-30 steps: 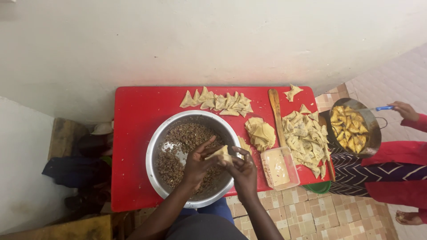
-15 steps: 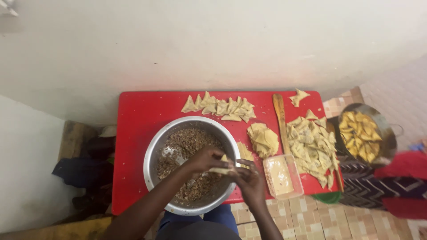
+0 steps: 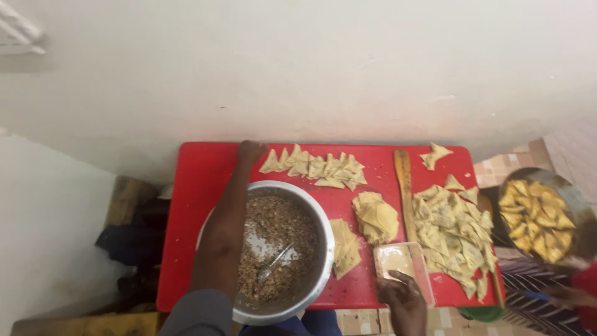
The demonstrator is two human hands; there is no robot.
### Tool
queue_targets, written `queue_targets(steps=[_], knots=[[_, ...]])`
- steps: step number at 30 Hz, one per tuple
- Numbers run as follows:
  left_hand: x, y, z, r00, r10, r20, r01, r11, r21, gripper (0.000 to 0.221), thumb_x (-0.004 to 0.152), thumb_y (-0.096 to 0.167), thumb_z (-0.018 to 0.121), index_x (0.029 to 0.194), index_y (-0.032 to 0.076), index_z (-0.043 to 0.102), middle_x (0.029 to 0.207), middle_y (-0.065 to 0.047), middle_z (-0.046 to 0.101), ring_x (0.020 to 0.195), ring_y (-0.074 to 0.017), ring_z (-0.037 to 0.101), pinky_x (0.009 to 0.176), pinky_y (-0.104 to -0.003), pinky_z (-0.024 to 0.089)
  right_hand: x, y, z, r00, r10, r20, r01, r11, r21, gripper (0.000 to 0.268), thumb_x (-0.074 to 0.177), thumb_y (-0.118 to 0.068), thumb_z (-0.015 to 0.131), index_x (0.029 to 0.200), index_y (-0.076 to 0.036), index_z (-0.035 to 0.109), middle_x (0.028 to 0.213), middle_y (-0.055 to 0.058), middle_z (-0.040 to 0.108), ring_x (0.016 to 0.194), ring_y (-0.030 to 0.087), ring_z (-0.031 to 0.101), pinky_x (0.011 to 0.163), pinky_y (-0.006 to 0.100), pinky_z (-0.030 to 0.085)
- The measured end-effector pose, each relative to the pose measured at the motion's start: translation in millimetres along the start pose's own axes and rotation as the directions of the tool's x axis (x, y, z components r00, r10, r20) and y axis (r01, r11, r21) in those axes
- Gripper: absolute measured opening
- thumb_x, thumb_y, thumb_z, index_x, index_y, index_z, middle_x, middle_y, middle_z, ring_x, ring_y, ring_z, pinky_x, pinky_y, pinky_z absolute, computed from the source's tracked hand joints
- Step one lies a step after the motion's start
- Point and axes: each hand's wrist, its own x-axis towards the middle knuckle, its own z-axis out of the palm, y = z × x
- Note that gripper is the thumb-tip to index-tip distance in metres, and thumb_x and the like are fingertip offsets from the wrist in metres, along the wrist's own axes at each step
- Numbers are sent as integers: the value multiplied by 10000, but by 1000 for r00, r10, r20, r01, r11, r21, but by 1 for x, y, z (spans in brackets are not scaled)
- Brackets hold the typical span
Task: Filling and folding pastry wrappers with a meat mixture to create samosas on a preparation table
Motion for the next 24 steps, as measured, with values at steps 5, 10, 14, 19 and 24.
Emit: queue_targets(steps=[5, 10, 14, 19, 24], knots=[[-40, 1, -17, 857, -197, 477, 338, 913, -230, 803, 878, 758, 791, 1165, 9, 759, 1170, -222, 781, 1027, -380, 786, 758, -532, 594, 22, 29, 31, 975, -211, 75, 224, 922, -317, 238, 919, -267, 841, 1065, -80, 852, 1020, 113, 844, 954, 223, 783, 830, 379, 610], [-103, 5, -88, 987, -91, 134, 144, 870, -471, 663, 889, 719, 891, 1441, 370, 781, 1492, 27, 715, 1423, -229, 654, 1211, -389, 526, 65, 39, 89, 913, -384, 141, 405, 808, -428, 271, 1009, -184, 804, 1247, -57, 826, 1114, 261, 841, 967, 561, 789, 777, 584, 698], [-211, 86, -212, 987, -100, -129, -42, 607, -794, 597, 975, 336, 947, 1450, 36, 745, 1439, -271, 670, 1342, -473, 675, 1160, -516, 569, 119, 64, 116, 727, -532, 434, 683, 494, -538, 565, 913, -42, 731, 1472, -129, 738, 1146, 158, 831, 1106, 425, 761, 920, 562, 666], [-312, 105, -234, 983, -185, -11, 53, 335, -941, 496, 1001, 194, 903, 1427, 4, 737, 1368, -272, 735, 1326, -438, 710, 1121, -574, 596, 185, 94, 136, 689, -384, 614, 721, 282, -633, 623, 918, -87, 667, 1523, -236, 689, 1226, 106, 857, 1161, 429, 791, 958, 600, 649], [-363, 117, -220, 904, 62, 424, 400, 230, -887, 400, 981, 221, 910, 1361, 116, 841, 1087, -203, 867, 983, -278, 837, 787, -421, 682, 166, 39, 135, 777, -300, 553, 625, 471, -623, 394, 1001, -241, 681, 1382, -201, 772, 1137, 146, 887, 1203, 468, 782, 1006, 605, 625]])
